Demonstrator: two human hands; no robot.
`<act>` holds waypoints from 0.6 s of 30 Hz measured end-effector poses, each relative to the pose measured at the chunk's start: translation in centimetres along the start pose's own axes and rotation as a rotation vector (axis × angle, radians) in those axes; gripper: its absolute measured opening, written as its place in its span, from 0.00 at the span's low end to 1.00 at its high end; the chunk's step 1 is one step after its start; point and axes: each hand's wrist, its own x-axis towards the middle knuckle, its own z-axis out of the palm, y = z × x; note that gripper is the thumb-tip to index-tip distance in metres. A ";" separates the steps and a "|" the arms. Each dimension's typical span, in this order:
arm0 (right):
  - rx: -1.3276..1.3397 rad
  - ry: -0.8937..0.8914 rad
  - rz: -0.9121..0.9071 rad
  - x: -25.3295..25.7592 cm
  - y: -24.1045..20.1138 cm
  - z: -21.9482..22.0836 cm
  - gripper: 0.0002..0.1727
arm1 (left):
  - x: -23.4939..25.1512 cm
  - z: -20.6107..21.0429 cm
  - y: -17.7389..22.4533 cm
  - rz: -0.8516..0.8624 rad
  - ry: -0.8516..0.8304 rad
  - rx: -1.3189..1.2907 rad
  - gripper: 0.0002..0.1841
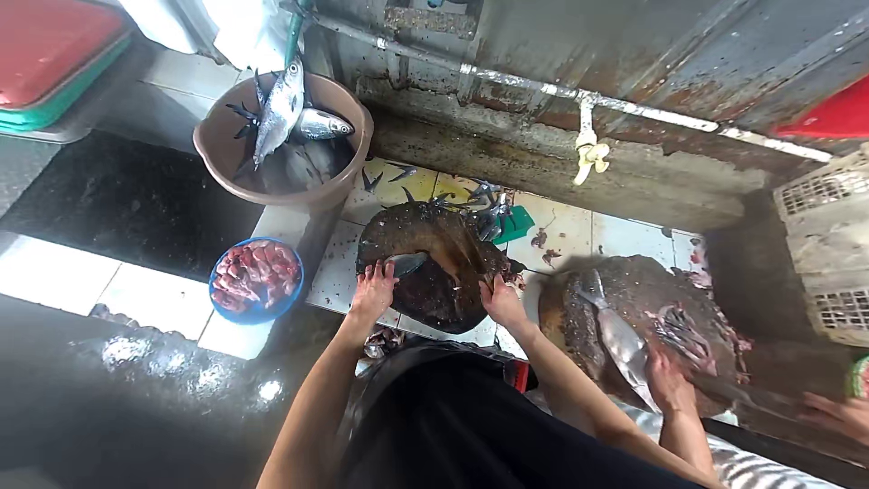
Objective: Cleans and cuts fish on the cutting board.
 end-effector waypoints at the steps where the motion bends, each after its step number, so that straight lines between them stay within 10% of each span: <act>1: 0.003 0.008 -0.002 0.0 0.1 0.0 0.35 | 0.1 -0.3 -0.3 0.008 0.019 -0.043 0.27; 6: -0.003 0.000 -0.011 -0.2 0.1 -0.2 0.36 | -0.2 -1.8 -4.7 0.013 0.171 -0.598 0.19; 11: -0.012 -0.014 -0.037 -0.1 0.3 -0.2 0.36 | -1.0 0.2 -5.9 -0.379 0.252 -0.455 0.24; 18: 0.014 -0.101 -0.028 -0.8 -3.0 -3.4 0.37 | -1.9 -1.1 -6.4 -0.387 0.277 -0.726 0.24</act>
